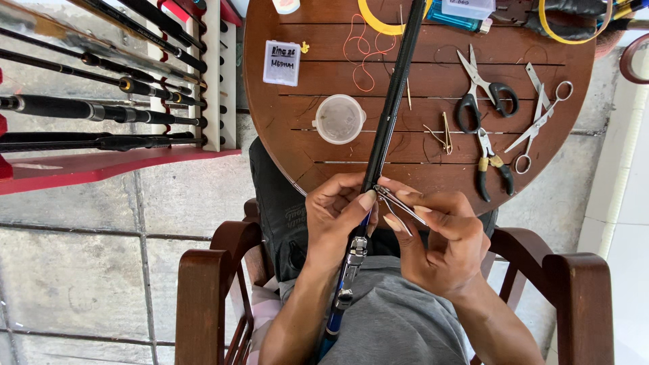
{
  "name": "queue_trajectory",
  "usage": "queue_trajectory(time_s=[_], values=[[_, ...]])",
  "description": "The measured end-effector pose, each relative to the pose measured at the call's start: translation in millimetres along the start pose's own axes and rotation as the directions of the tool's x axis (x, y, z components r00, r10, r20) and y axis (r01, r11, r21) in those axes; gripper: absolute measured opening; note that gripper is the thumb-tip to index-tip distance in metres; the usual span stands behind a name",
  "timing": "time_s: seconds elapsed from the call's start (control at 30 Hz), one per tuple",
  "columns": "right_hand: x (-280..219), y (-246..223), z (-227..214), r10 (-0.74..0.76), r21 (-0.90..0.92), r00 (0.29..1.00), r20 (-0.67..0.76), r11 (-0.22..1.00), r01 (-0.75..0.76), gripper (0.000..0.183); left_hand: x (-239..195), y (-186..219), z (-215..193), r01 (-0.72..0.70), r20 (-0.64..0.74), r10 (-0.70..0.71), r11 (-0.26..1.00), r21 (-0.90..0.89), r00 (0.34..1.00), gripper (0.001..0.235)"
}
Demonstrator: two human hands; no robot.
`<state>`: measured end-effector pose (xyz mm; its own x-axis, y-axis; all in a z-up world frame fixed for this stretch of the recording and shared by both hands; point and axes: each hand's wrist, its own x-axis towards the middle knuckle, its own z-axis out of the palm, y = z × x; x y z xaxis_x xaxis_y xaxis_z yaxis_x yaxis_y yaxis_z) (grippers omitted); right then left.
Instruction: The person uses pliers to adjust and secure small metal rings on a fishing rod. They repeatedly pick up the pliers, position the rings along the rod, and tighten them in place while seated at a work table.
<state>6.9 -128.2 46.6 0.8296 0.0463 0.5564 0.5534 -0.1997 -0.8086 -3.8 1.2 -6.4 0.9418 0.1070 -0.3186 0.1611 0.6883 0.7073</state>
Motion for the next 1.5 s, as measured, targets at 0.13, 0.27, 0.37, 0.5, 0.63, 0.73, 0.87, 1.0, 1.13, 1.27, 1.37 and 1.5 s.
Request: queue_trajectory(time_s=[0.13,0.27,0.37,0.5,0.63,0.73,0.87,1.0,1.13,1.27,1.37,1.5], values=[[-3,3,-1,-0.025,-0.027,1.0,0.003,0.999,0.025,0.037,0,4,2,-0.016,-0.005,0.016,0.998,0.065,1.0,0.022],[1,3,2,-0.059,-0.042,0.998,0.003,0.997,0.059,0.039,0,3,4,-0.023,-0.023,0.024,0.998,0.065,0.999,0.02],[-1,3,0,-0.051,-0.052,0.999,0.011,0.997,0.052,0.038,0,0,2,-0.032,-0.027,0.034,0.997,0.065,0.999,0.02],[0,0,0,-0.044,-0.035,0.999,0.011,0.998,0.044,0.036,0,3,4,-0.043,-0.015,0.044,0.997,0.064,0.999,0.02],[-5,4,-2,-0.041,-0.029,0.999,0.009,0.999,0.041,0.036,0,2,4,-0.047,-0.013,0.048,0.997,0.066,0.999,0.019],[3,-2,1,-0.043,-0.034,0.999,0.01,0.998,0.044,0.038,1,-3,1,-0.055,-0.02,0.057,0.994,0.097,0.998,0.019],[2,0,1,-0.056,-0.03,0.998,0.01,0.998,0.057,0.036,1,-2,1,-0.063,-0.014,0.064,0.995,0.074,0.998,0.02],[6,-2,4,-0.065,-0.056,0.998,0.001,0.996,0.065,0.037,1,-4,0,-0.07,-0.008,0.07,0.996,0.063,0.997,0.02],[9,-3,8,-0.067,-0.059,0.998,-0.018,0.996,0.066,0.038,4,-8,-2,-0.065,-0.005,0.066,0.995,0.082,0.998,0.019],[10,-3,7,-0.081,-0.047,0.997,-0.014,0.996,0.08,0.036,2,0,2,-0.075,0.001,0.075,0.994,0.073,0.997,0.02],[9,-2,7,-0.086,-0.052,0.996,-0.01,0.995,0.086,0.036,2,1,3,-0.048,-0.001,0.048,0.997,0.062,0.999,0.02],[-3,-1,1,0.007,0.032,1.0,0.029,0.999,-0.008,0.038,0,3,1,-0.049,0.02,0.048,0.996,0.068,0.999,0.018]])
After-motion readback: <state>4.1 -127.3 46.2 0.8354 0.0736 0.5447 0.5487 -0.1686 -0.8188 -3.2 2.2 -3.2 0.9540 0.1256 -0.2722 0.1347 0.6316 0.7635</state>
